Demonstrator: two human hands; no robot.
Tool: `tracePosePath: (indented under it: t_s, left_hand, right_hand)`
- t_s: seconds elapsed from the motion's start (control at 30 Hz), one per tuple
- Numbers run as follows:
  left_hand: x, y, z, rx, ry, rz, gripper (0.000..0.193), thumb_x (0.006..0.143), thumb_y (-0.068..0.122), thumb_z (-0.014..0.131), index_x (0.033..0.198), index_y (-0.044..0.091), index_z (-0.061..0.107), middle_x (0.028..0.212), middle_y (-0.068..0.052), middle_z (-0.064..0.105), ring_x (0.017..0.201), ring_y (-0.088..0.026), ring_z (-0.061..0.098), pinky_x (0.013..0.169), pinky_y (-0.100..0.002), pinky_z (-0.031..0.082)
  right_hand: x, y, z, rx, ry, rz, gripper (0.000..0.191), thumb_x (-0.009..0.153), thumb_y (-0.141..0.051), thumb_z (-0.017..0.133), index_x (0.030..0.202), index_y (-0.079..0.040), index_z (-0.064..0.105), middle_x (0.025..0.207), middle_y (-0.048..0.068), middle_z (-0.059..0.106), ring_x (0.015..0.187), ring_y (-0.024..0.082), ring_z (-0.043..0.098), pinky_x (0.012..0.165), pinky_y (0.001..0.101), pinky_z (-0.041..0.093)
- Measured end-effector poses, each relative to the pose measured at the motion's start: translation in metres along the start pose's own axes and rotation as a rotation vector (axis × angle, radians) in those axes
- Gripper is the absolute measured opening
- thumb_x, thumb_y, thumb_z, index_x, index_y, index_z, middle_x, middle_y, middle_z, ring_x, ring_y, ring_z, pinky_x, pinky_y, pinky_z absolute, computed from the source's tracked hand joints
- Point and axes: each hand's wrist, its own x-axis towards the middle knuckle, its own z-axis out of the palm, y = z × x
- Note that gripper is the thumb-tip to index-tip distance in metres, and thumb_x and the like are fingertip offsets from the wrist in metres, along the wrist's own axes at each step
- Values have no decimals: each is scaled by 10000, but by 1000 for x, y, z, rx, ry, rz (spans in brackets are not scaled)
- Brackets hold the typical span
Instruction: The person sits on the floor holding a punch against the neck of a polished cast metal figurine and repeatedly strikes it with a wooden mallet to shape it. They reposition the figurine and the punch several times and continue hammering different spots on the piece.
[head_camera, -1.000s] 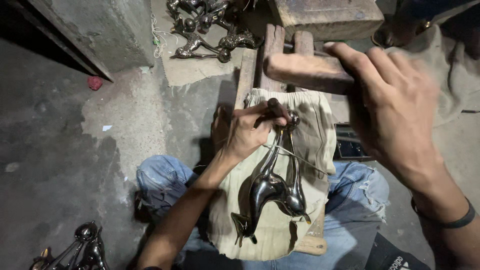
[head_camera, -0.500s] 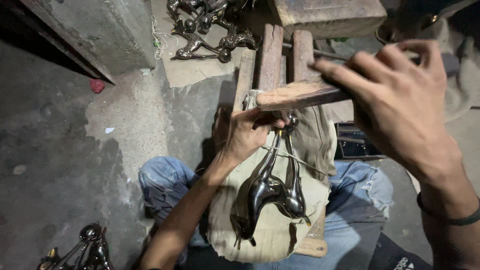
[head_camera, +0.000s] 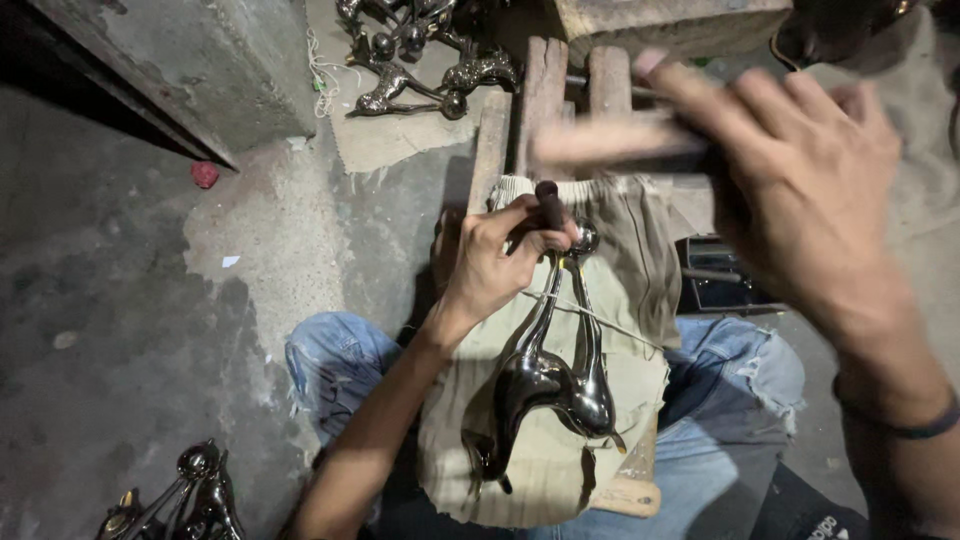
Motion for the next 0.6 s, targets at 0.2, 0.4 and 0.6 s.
tracePosePath:
  t_s: [0.2,0.4,0.6]
  left_hand:
    - [0,-4,-4,-91,-25,-150,311,934,-111,566,1217,-27,664,1042,-101,784,958,-164,766,886,-291,632]
    - [-41,23,-22,-432,284,-300,171,1011,-58,632,1166,-23,568,1086,-140,705,1062,-212,715,979,-338,589]
    - [-135,65,-50,-451,442,-298,149,1001,48,617,1131,0,565,1030,-140,694,1019,-223,699,1063,-443,626]
  right_hand:
    - [-11,-13,-25,-133,-52,-75,796,810,-132,724,1550,-327,505,1010,10,663,911,197,620,879,428,490]
    - [-93,-7,29,684,214,352,627,917,-15,657,1511,-52,461,1338,208,655,1209,314,670,987,420,540]
    - [-231,-27,130,933,-36,1021,438,836,-138,819,1177,29,600,1004,141,736,864,185,691,763,348,554]
